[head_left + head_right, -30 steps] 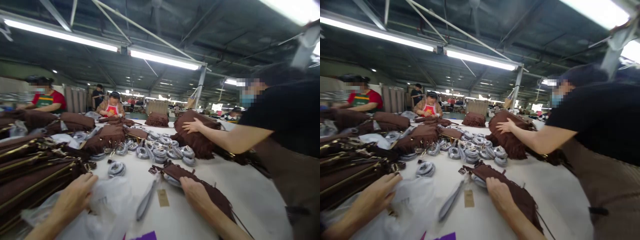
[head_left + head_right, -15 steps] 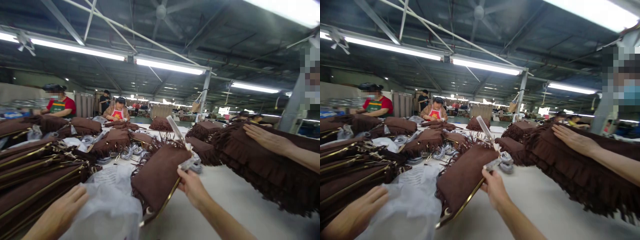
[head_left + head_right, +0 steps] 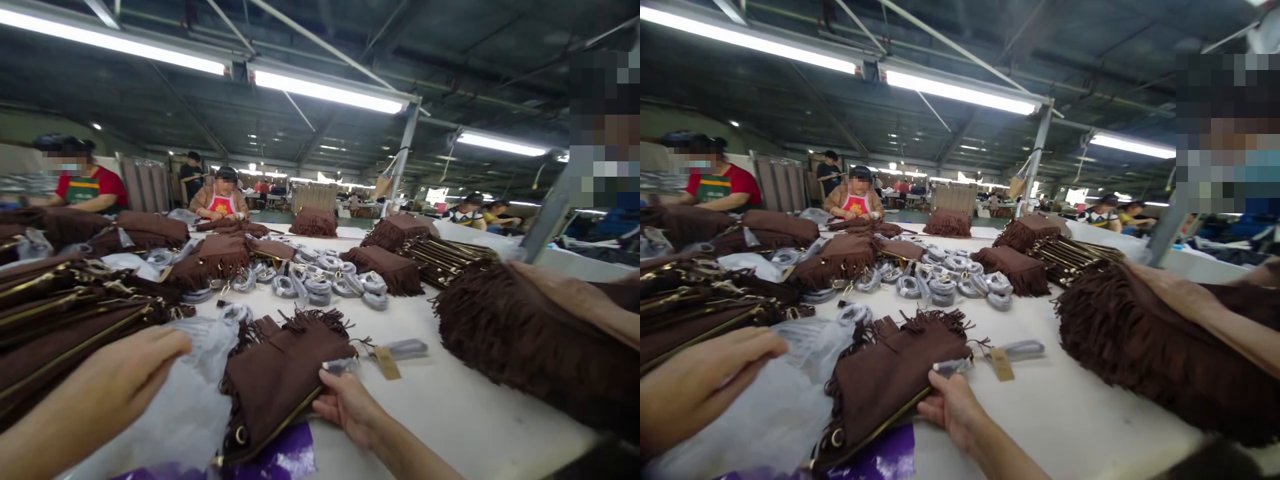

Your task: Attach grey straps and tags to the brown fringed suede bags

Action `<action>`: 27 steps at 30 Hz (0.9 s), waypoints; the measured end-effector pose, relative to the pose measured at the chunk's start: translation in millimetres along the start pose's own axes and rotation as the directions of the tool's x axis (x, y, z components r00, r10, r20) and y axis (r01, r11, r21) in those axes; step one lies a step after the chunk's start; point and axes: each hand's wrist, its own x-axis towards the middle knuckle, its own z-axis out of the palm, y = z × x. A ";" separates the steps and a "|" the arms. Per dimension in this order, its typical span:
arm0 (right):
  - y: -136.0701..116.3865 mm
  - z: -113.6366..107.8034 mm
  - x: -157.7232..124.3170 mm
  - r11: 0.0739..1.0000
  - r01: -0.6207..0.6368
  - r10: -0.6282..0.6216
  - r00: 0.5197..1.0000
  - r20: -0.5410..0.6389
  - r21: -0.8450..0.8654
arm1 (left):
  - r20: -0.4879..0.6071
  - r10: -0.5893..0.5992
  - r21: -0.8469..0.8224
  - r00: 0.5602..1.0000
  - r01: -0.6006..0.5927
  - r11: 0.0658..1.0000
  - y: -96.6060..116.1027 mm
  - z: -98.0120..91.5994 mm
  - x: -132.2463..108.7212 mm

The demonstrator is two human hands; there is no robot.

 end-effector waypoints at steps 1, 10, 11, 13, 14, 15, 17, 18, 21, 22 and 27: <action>-0.1 -0.4 0.5 1.000 0.000 0.000 1.000 0.019 0.022 | 0.145 0.076 -0.050 0.986 -0.069 0.996 20.2 5.7 9.8; 10.2 -15.8 -26.3 0.876 0.258 -0.201 0.963 0.179 -0.407 | 0.343 0.184 -0.088 0.921 -0.164 0.983 57.9 112.4 37.9; 15.6 -15.9 -32.6 0.721 0.373 -0.283 0.928 0.242 -0.584 | 0.320 0.156 -0.101 0.935 -0.130 0.986 53.5 117.0 39.1; 28.0 -11.7 -43.1 0.335 0.542 -0.395 0.823 0.408 -0.770 | 0.276 0.146 -0.171 0.950 -0.101 0.980 47.1 121.3 40.9; 33.7 -7.7 -46.5 0.184 0.587 -0.418 0.773 0.478 -0.788 | 0.258 0.160 -0.213 0.953 -0.105 0.971 44.8 122.0 41.1; 38.1 -3.2 -48.2 0.080 0.615 -0.428 0.732 0.530 -0.785 | 0.243 0.177 -0.252 0.954 -0.114 0.961 42.6 122.6 40.8; 39.6 4.3 -46.0 -0.060 0.642 -0.451 0.665 0.595 -0.764 | 0.227 0.209 -0.310 0.951 -0.133 0.941 36.4 124.6 38.6; 35.4 5.6 -42.5 -0.122 0.642 -0.475 0.632 0.612 -0.757 | 0.223 0.222 -0.334 0.949 -0.139 0.932 31.5 126.4 37.3; 3.7 -6.8 -26.9 -0.274 0.517 -0.589 0.576 0.566 -0.811 | 0.224 0.272 -0.413 0.936 -0.161 0.896 11.2 134.1 36.0; -10.5 -15.9 -21.3 -0.301 0.436 -0.627 0.579 0.521 -0.848 | 0.221 0.287 -0.441 0.932 -0.167 0.882 4.2 136.6 37.1; -58.5 -64.0 4.5 -0.402 0.297 -0.450 0.760 0.469 -0.866 | 0.208 0.300 -0.498 0.931 -0.163 0.852 -17.2 142.3 45.9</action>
